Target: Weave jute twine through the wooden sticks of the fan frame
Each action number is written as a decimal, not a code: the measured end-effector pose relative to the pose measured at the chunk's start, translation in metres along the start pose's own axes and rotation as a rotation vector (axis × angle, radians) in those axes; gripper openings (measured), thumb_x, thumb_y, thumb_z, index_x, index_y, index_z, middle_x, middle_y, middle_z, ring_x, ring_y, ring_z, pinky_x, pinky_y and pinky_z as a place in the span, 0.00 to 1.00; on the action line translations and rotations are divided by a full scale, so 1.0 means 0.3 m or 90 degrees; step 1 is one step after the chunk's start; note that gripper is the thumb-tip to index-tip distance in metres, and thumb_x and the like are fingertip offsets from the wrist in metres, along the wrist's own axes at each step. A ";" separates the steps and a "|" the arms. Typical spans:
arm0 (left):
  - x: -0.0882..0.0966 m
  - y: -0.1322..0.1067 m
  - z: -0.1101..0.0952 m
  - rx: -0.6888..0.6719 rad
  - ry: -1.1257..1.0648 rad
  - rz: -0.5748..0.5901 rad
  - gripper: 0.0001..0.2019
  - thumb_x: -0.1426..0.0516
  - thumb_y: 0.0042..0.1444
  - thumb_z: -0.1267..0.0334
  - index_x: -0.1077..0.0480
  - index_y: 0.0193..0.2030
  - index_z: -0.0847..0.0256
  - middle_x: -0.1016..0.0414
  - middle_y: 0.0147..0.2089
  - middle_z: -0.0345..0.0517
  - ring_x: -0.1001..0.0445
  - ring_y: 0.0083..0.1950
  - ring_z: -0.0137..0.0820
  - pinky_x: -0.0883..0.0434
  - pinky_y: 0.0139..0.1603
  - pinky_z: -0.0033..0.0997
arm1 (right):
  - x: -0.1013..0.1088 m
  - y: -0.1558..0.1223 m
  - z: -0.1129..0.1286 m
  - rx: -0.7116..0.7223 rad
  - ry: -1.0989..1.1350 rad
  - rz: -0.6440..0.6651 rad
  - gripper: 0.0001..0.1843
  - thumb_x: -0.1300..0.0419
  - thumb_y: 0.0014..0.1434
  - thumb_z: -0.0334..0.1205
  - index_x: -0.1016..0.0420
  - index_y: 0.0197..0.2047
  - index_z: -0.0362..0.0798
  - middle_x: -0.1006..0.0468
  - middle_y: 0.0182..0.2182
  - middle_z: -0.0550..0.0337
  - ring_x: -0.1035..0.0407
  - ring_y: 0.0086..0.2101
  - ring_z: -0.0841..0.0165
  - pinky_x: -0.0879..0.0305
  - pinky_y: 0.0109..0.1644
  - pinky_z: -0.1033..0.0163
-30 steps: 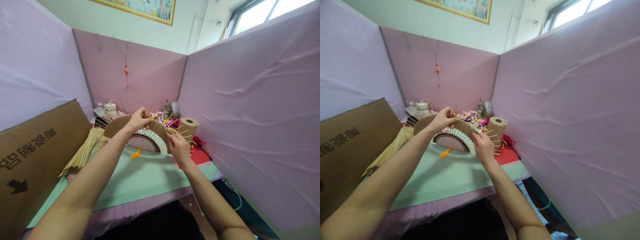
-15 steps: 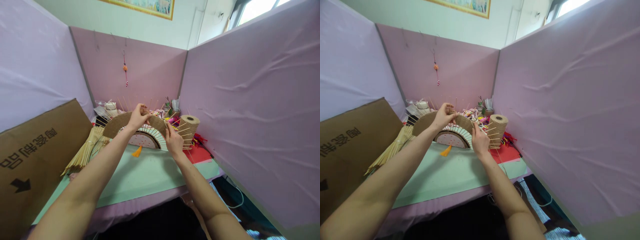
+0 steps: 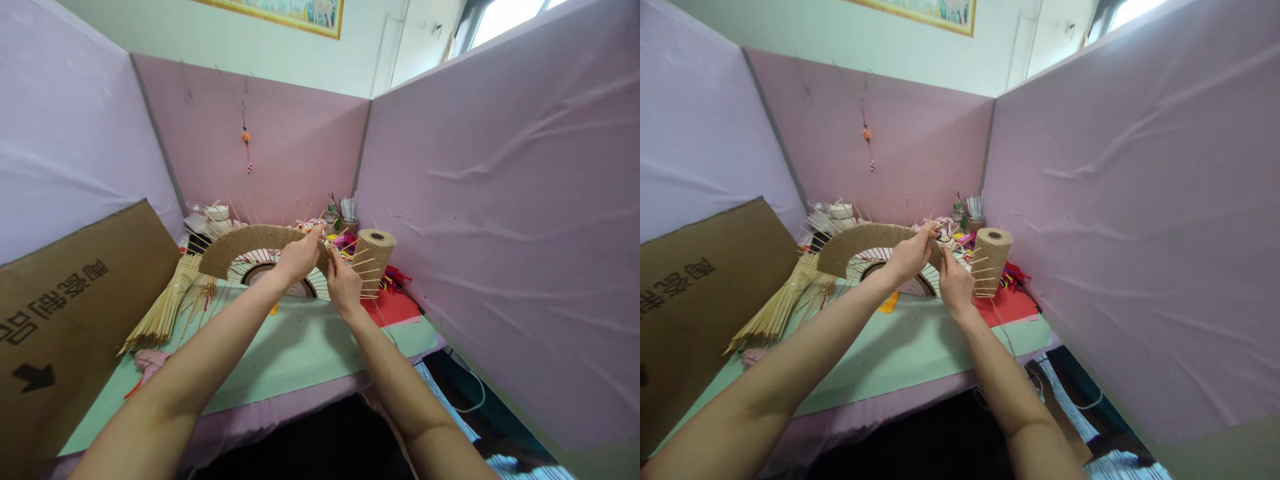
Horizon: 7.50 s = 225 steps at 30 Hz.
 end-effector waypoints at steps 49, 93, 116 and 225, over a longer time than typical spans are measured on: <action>0.019 0.014 0.010 0.066 -0.113 -0.069 0.11 0.46 0.61 0.62 0.28 0.50 0.55 0.20 0.46 0.46 0.23 0.48 0.39 0.31 0.49 0.34 | 0.109 -0.111 -0.091 0.137 -0.015 -0.020 0.17 0.51 0.67 0.35 0.22 0.51 0.48 0.25 0.32 0.53 0.31 0.34 0.65 0.37 0.38 0.64; -0.143 -0.032 -0.096 0.124 -0.017 0.144 0.21 0.54 0.67 0.61 0.37 0.65 0.49 0.21 0.43 0.51 0.23 0.45 0.40 0.32 0.46 0.35 | 0.037 -0.132 -0.181 0.086 0.146 -0.006 0.20 0.52 0.67 0.37 0.25 0.56 0.47 0.23 0.39 0.50 0.28 0.40 0.63 0.31 0.46 0.60; -0.181 0.014 -0.056 0.093 -0.257 0.208 0.22 0.44 0.58 0.64 0.31 0.59 0.56 0.23 0.30 0.38 0.30 0.25 0.27 0.32 0.35 0.26 | 0.065 -0.151 -0.227 0.087 0.197 -0.056 0.18 0.50 0.66 0.35 0.24 0.54 0.50 0.23 0.38 0.53 0.28 0.40 0.64 0.31 0.45 0.59; -0.150 0.060 -0.150 -0.021 -0.078 0.152 0.05 0.40 0.53 0.65 0.22 0.34 0.60 0.28 0.43 0.47 0.27 0.44 0.36 0.30 0.45 0.32 | 0.143 -0.180 -0.225 0.002 0.316 -0.077 0.12 0.46 0.64 0.39 0.21 0.44 0.47 0.18 0.39 0.53 0.24 0.39 0.64 0.29 0.46 0.59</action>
Point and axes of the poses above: each hand's wrist, its own y-axis towards the middle knuckle, its own x-axis out of the back of the hand, z = x × y, the point moved 8 cm from there along y, towards the middle knuckle
